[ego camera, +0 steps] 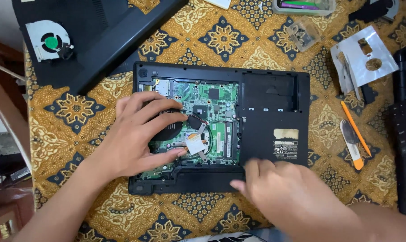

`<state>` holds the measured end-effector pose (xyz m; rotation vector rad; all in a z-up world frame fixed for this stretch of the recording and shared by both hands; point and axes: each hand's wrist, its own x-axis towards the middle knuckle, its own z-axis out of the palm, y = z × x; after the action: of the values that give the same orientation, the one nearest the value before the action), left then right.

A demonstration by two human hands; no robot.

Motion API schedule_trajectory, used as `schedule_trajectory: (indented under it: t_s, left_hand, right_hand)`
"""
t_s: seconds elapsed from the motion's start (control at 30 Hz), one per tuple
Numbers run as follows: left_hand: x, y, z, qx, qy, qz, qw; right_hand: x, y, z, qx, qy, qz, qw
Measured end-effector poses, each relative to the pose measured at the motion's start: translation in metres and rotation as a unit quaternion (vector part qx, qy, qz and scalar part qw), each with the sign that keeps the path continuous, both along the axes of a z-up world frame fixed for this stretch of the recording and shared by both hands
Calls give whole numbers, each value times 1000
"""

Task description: Disassembling and inspecting the internal components of a laptop, including the motherboard, connectors, and small circuit modules.

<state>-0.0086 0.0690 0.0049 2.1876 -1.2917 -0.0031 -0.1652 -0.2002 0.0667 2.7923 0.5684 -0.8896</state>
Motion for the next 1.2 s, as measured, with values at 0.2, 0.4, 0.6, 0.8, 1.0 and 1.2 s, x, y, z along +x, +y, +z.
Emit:
schedule_trajectory:
  t_s: [0.2, 0.4, 0.6, 0.8, 1.0, 1.2]
  left_hand:
    - [0, 0, -1, 4, -1, 3, 1000]
    - [0, 0, 0, 2, 4, -1, 1000]
    - [0, 1, -1, 6, 6, 0, 1000]
    - [0, 1, -2, 0, 3, 0, 1000]
    - [0, 1, -4, 3, 3, 4, 1000]
    - [-1, 0, -1, -3, -17, 4, 1000]
  right_hand:
    - [16, 2, 19, 140, 79, 36, 986]
    - [16, -11, 16, 61, 148, -10, 987]
    - [15, -13, 13, 57, 100, -39, 993]
    - [17, -20, 23, 83, 168, -15, 982]
    - [10, -32, 16, 87, 110, 4, 990]
    - [-1, -54, 18, 134, -13, 8, 991]
